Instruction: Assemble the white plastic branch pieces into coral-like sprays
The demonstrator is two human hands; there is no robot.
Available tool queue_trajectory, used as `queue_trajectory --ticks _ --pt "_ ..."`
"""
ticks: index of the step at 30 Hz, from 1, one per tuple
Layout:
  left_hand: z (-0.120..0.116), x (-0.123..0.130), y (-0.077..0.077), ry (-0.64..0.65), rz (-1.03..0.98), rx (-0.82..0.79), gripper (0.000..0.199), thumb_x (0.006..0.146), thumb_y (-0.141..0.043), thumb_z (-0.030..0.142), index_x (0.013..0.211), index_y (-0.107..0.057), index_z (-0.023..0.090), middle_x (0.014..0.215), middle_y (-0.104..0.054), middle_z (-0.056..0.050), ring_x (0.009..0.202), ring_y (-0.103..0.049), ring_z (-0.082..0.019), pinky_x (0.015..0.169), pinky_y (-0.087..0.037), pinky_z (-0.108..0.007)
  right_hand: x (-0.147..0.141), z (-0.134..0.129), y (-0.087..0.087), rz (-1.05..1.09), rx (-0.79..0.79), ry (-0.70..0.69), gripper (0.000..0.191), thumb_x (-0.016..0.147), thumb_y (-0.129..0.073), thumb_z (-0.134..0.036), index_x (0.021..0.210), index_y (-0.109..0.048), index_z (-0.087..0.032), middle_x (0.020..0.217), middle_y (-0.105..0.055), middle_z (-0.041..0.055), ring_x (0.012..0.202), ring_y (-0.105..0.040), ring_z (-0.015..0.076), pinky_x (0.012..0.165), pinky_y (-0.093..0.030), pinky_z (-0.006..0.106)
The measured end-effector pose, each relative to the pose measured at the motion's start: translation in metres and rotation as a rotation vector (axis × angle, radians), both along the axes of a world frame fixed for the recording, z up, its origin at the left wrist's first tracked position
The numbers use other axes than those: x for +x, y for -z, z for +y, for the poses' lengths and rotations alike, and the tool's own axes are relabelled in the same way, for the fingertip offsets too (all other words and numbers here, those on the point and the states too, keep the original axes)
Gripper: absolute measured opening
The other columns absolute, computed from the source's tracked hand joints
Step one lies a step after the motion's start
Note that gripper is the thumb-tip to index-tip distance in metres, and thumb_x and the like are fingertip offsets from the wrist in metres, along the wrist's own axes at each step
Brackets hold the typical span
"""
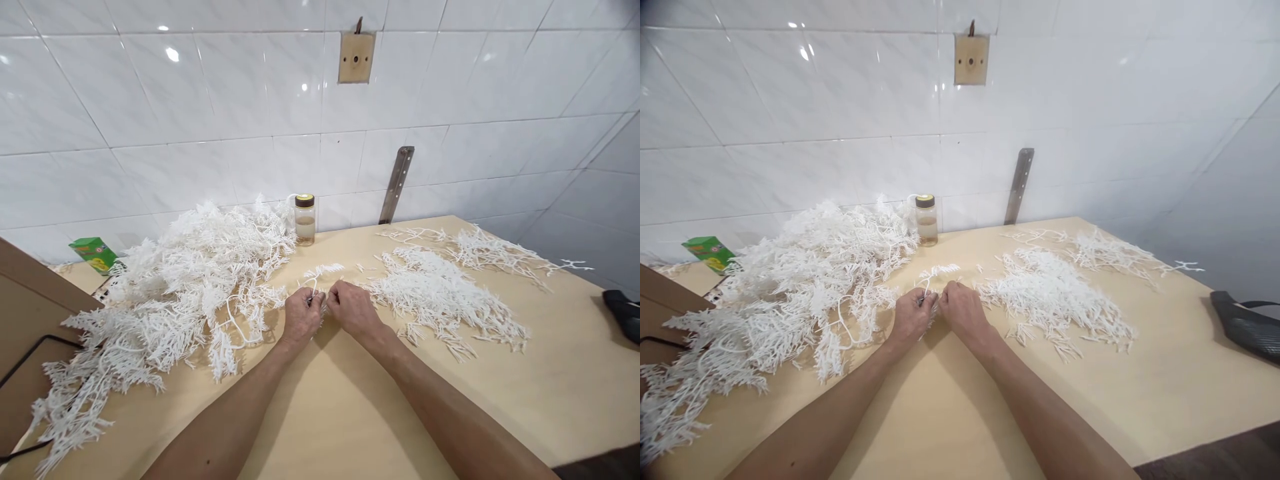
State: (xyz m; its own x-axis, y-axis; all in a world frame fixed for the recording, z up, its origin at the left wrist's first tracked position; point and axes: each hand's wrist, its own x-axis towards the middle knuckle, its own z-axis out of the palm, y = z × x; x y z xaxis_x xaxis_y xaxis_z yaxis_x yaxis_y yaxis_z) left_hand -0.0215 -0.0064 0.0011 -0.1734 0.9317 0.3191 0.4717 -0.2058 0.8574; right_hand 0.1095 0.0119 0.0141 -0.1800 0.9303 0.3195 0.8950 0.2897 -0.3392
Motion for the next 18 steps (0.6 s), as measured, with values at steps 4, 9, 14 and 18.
queue_trajectory --ticks 4,9,14,18 --pt "0.003 0.002 0.001 -0.008 0.007 -0.007 0.031 0.081 -0.054 0.035 0.055 -0.047 0.019 0.053 -0.045 0.003 0.055 -0.04 -0.011 0.057 -0.031 -0.025 -0.004 0.002 -0.004 -0.087 -0.007 0.041 0.017 0.089 -0.048 -0.012 0.083 -0.063 -0.013 0.084 -0.07 0.0109 0.072 -0.063 0.0173 0.061 -0.035 0.026" --pt "0.002 0.003 0.0 -0.008 0.018 0.004 0.03 0.079 -0.054 0.034 0.055 -0.045 0.019 0.053 -0.04 0.004 0.055 -0.037 -0.011 0.056 -0.027 -0.025 0.011 0.005 -0.009 0.129 -0.214 0.036 0.019 0.085 -0.049 -0.015 0.074 -0.065 -0.016 0.062 -0.067 0.0031 0.057 -0.061 0.0144 0.056 -0.035 0.024" --pt "0.0 0.003 -0.001 0.029 0.007 0.025 0.037 0.077 -0.056 0.034 0.051 -0.036 0.019 0.05 -0.033 0.005 0.054 -0.032 -0.011 0.055 -0.024 -0.026 0.012 0.006 -0.005 0.07 -0.042 -0.035 0.017 0.081 -0.051 -0.014 0.072 -0.064 -0.016 0.069 -0.07 0.0055 0.064 -0.064 0.0158 0.058 -0.037 0.023" --pt "-0.001 -0.003 -0.004 -0.002 -0.02 0.044 0.036 0.077 -0.056 0.036 0.051 -0.037 0.019 0.05 -0.033 0.005 0.054 -0.031 -0.011 0.055 -0.023 -0.026 0.017 0.013 0.001 0.099 -0.033 0.025 0.017 0.078 -0.052 -0.011 0.064 -0.061 -0.016 0.061 -0.067 0.007 0.057 -0.063 0.0166 0.053 -0.038 0.024"
